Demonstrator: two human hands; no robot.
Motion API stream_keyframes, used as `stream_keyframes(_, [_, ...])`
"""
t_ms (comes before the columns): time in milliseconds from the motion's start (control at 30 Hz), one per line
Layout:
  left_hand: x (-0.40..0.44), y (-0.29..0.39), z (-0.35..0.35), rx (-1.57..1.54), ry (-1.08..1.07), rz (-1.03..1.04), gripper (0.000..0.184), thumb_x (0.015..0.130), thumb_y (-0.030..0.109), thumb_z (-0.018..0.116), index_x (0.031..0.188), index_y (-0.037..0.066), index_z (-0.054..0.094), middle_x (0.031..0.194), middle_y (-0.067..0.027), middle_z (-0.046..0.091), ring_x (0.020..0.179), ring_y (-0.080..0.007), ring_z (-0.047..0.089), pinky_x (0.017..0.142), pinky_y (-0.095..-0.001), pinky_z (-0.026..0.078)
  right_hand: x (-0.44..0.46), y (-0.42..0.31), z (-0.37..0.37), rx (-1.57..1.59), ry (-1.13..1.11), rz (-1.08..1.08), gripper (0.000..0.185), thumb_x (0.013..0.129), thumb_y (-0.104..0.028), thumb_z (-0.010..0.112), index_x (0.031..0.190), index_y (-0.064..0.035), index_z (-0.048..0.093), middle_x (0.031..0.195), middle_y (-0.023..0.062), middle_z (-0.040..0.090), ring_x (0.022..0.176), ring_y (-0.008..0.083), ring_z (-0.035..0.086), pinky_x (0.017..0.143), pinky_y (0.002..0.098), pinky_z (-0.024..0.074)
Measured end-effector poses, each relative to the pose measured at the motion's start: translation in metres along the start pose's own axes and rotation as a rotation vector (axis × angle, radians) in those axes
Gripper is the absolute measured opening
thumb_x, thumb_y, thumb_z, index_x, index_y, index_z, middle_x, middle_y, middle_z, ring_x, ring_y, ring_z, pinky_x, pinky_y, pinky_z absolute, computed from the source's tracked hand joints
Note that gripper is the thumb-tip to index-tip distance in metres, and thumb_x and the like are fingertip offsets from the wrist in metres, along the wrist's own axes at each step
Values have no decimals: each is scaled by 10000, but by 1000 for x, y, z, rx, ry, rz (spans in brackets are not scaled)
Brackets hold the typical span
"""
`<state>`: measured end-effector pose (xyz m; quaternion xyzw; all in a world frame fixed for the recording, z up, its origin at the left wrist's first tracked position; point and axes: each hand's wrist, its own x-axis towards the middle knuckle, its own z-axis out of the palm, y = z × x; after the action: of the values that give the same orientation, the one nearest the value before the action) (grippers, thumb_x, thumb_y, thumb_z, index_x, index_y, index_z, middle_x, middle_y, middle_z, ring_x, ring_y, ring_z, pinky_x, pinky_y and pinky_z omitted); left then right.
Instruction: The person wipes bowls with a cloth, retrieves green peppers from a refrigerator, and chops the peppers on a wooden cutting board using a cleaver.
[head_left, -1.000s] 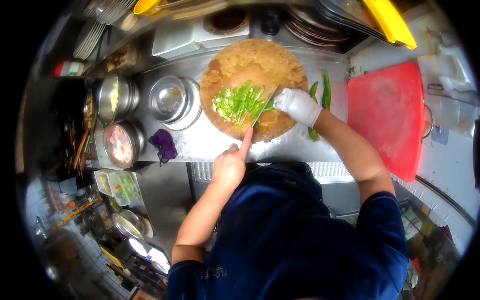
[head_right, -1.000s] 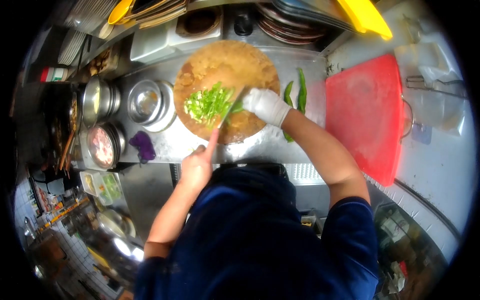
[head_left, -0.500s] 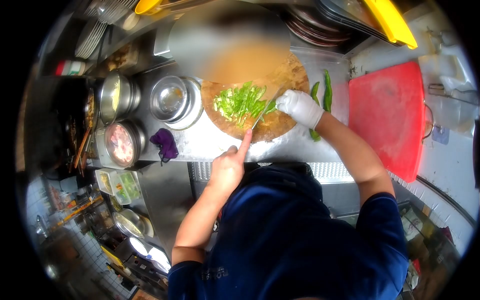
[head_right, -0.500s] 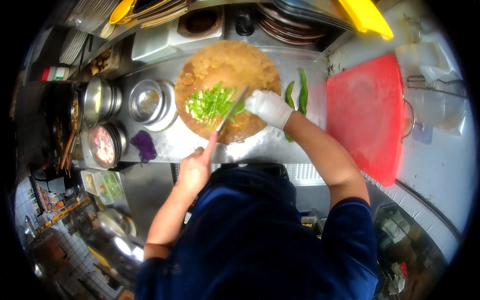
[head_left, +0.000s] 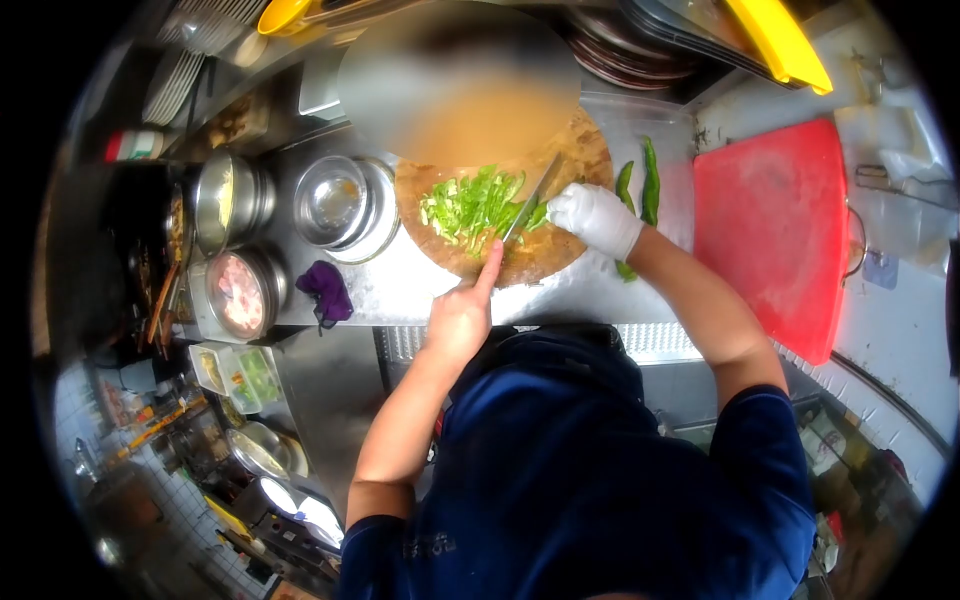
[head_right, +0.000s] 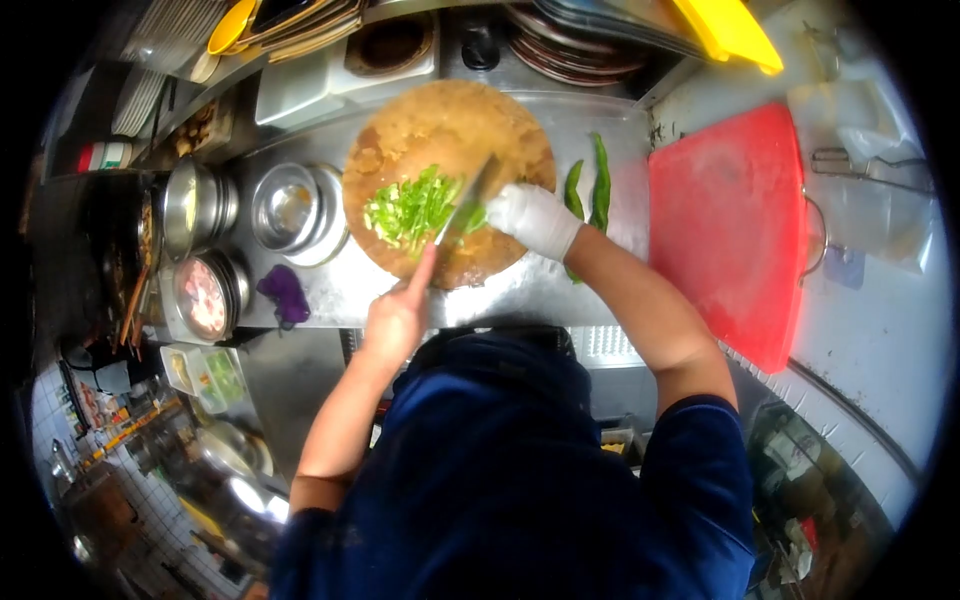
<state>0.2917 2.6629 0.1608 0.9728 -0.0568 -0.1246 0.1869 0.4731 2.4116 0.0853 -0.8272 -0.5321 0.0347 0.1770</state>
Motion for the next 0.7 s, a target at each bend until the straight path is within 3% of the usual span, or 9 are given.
stream_keyframes(100, [-14, 9, -15, -21, 30, 11, 908, 823, -64, 577, 1661, 183, 334, 825, -200, 671, 694, -401, 700, 675, -509, 589, 0, -2, -2, -40, 163, -78, 76, 819, -112, 641, 785, -115, 709, 854, 20, 668, 883, 234, 649, 777, 363, 565])
stream_keyframes(200, [-25, 18, -29, -39, 18, 14, 903, 826, -65, 572, 1661, 185, 337, 819, -186, 658, 690, -399, 696, 676, -515, 589, 1, -1, -5, -16, 178, -109, 154, 792, -93, 682, 921, -91, 766, 1012, 41, 752, 923, 256, 686, 801, 375, 565])
stream_keyframes(700, [-26, 22, -34, 71, -86, 7, 945, 810, -76, 563, 1676, 199, 301, 860, -199, 651, 728, -392, 704, 700, -503, 599, -20, 4, 0, 26, 100, 91, 208, 860, -58, 608, 1032, -88, 721, 1090, 74, 699, 1024, 278, 647, 901, 390, 570])
